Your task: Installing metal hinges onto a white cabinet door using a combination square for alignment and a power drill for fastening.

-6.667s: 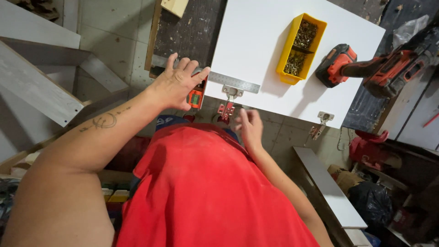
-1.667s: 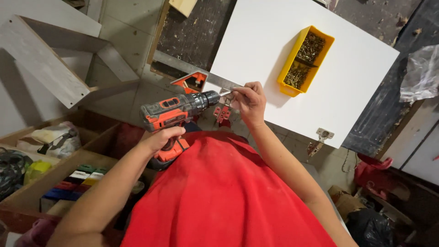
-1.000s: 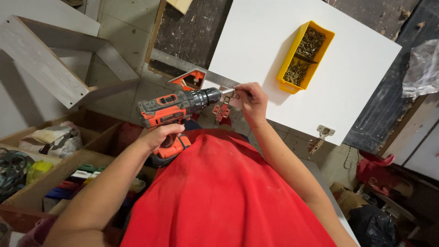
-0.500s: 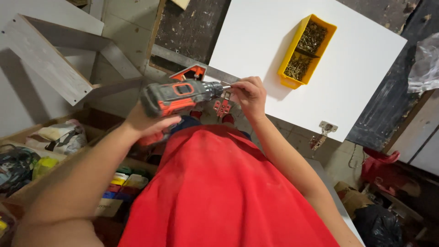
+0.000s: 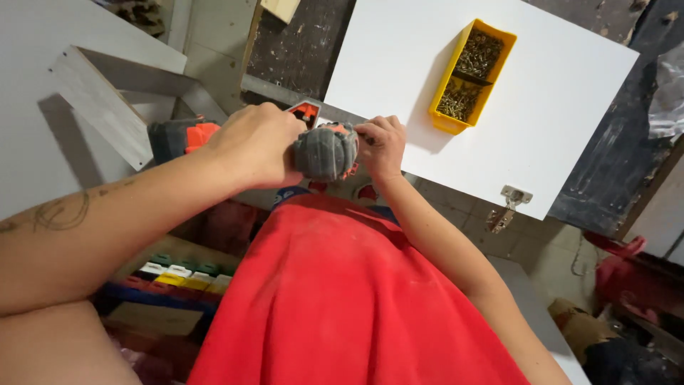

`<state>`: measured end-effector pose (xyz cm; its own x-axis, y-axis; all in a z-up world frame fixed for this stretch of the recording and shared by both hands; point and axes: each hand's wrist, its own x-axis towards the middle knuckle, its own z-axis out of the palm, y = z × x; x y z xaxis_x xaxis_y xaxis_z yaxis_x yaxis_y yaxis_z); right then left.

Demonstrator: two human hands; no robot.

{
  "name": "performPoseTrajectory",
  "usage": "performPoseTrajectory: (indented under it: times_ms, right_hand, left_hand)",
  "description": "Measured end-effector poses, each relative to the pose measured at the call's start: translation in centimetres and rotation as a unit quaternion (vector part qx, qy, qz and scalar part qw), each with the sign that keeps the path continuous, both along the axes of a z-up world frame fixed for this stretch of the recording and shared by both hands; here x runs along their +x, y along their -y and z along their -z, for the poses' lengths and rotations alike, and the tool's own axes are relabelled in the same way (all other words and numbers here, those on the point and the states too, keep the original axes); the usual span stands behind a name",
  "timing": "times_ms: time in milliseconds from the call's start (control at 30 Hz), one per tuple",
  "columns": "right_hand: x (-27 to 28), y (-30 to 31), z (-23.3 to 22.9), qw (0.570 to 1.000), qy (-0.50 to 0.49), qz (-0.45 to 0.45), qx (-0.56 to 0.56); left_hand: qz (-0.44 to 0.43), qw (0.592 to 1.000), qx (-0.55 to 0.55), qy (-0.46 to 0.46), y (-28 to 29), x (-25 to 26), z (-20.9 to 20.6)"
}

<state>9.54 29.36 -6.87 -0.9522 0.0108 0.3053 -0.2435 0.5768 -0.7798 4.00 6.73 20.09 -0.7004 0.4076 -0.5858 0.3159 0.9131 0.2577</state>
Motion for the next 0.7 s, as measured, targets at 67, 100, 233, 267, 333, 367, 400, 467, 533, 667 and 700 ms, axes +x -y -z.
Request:
performPoseTrajectory:
  times_ms: [67,100,233,267,333,367,400,467,533,667,700]
  right_hand:
    - [0.2,0.1,0.3,1.000,-0.005,0.008,0.029]
    - [0.3,0.1,0.2,1.000,-0.005,0.013,0.026]
    - [0.3,0.1,-0.1,0.999,-0.006,0.018,0.045]
    - [0.3,0.1,-0.1,0.999,-0.007,0.017,0.042]
    - [0.4,0.1,-0.1,0.999,-0.006,0.025,0.044]
    - [0.3,0.1,-0.1,0.998,-0.007,0.027,0.049]
    - [0.4,0.1,-0.2,0.998,-0.007,0.032,0.045]
    - [0.3,0.0,-0.3,0.998,-0.017,0.032,0.060]
    - [0.3,0.0,0.3,0.998,-0.026,0.039,0.048]
    - [0.3,-0.1,1.4,0.998,-0.042,0.031,0.026]
    - [0.4,-0.2,1.6,0.999,-0.040,0.028,0.023]
  left_hand:
    - [-0.005,1.000,-0.022,0.015,-0.5,0.1,-0.3]
    - [0.000,1.000,-0.025,0.014,-0.6,0.2,-0.3]
    - [-0.005,0.998,-0.058,0.028,-1.1,0.5,-0.8]
    - [-0.014,0.997,-0.070,0.033,-1.2,0.6,-1.0]
    - [-0.012,0.998,-0.061,0.032,-1.0,0.5,-0.9]
    - [-0.016,0.998,-0.049,0.031,-0.9,0.4,-0.9]
    - [-0.011,0.998,-0.053,0.030,-0.9,0.5,-1.2]
    - [0.001,0.998,-0.043,0.037,-0.9,0.3,-1.7]
    - [0.005,0.998,-0.051,0.041,-1.3,0.4,-2.2]
    - [0.034,0.998,-0.044,0.040,-0.8,1.0,-1.5]
    - [0.031,0.998,-0.046,0.042,-0.6,1.5,-1.2]
